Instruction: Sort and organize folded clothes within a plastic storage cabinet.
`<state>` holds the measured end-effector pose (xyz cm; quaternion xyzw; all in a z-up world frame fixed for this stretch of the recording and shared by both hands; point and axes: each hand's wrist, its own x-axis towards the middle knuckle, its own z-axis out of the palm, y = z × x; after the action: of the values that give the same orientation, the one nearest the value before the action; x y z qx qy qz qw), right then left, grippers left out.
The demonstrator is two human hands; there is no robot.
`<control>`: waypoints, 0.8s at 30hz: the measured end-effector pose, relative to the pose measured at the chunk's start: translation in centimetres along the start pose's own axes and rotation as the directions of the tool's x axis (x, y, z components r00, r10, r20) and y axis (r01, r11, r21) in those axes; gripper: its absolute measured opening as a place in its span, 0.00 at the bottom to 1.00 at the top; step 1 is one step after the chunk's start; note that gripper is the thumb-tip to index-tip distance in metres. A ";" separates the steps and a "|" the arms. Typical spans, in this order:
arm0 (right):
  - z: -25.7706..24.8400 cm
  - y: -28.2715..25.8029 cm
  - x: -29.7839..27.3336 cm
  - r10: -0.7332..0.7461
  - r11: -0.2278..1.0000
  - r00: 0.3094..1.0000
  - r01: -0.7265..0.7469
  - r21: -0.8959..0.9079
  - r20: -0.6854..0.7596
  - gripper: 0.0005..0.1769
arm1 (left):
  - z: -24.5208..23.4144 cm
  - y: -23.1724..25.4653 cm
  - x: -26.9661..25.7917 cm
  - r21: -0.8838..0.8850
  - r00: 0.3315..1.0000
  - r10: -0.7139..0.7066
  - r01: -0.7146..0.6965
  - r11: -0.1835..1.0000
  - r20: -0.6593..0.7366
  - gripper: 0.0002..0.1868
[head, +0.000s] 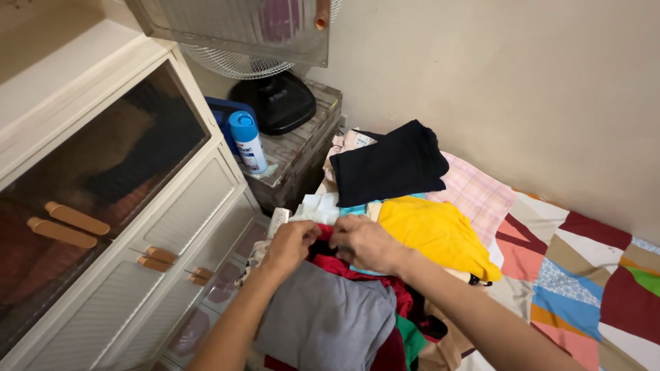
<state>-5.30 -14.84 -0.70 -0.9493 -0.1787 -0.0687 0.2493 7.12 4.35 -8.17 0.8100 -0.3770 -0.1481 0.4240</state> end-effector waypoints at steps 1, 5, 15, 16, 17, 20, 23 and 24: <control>0.7 0.0 0.1 -0.031 0.999 0.999 0.031 0.015 0.010 0.12 | 0.1 -0.2 0.0 -0.005 0.999 0.034 -0.034 0.999 -0.011 0.09; 1.2 0.1 0.5 0.073 0.980 0.994 -0.055 -0.193 0.086 0.17 | 1.6 -0.5 -0.9 0.052 0.998 -0.061 0.061 0.997 0.002 0.09; 0.4 4.1 -0.4 0.237 0.970 0.971 -0.235 0.069 -0.019 0.15 | -0.8 3.0 -2.7 0.225 0.836 -0.339 0.264 0.938 0.430 0.60; 0.3 4.5 -0.4 0.223 0.975 0.972 -0.222 0.031 -0.068 0.14 | -1.1 3.0 -2.7 0.231 0.844 -0.299 0.214 0.949 0.446 0.61; 0.4 4.6 -0.5 0.228 0.974 0.971 -0.226 0.029 -0.068 0.14 | -1.1 2.9 -2.7 0.229 0.843 -0.295 0.210 0.950 0.450 0.61; 0.4 4.0 -0.4 0.260 0.965 0.964 -0.257 0.057 -0.048 0.13 | -1.2 3.0 -2.7 0.178 0.856 -0.261 0.201 0.963 0.447 0.58; -0.1 2.1 0.1 0.276 0.961 0.961 -0.276 0.000 0.035 0.12 | -1.7 3.9 -3.0 0.216 0.865 -0.288 0.215 0.952 0.410 0.53; 0.1 1.7 0.2 0.197 0.980 0.980 -0.198 0.034 0.021 0.16 | -1.9 4.3 -3.2 0.236 0.856 -0.299 0.215 0.948 0.422 0.49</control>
<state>-4.48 -16.14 -1.52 -0.9583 -0.0869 -0.0319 0.2703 3.98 6.26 -3.85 0.8313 -0.3651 -0.3531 0.2255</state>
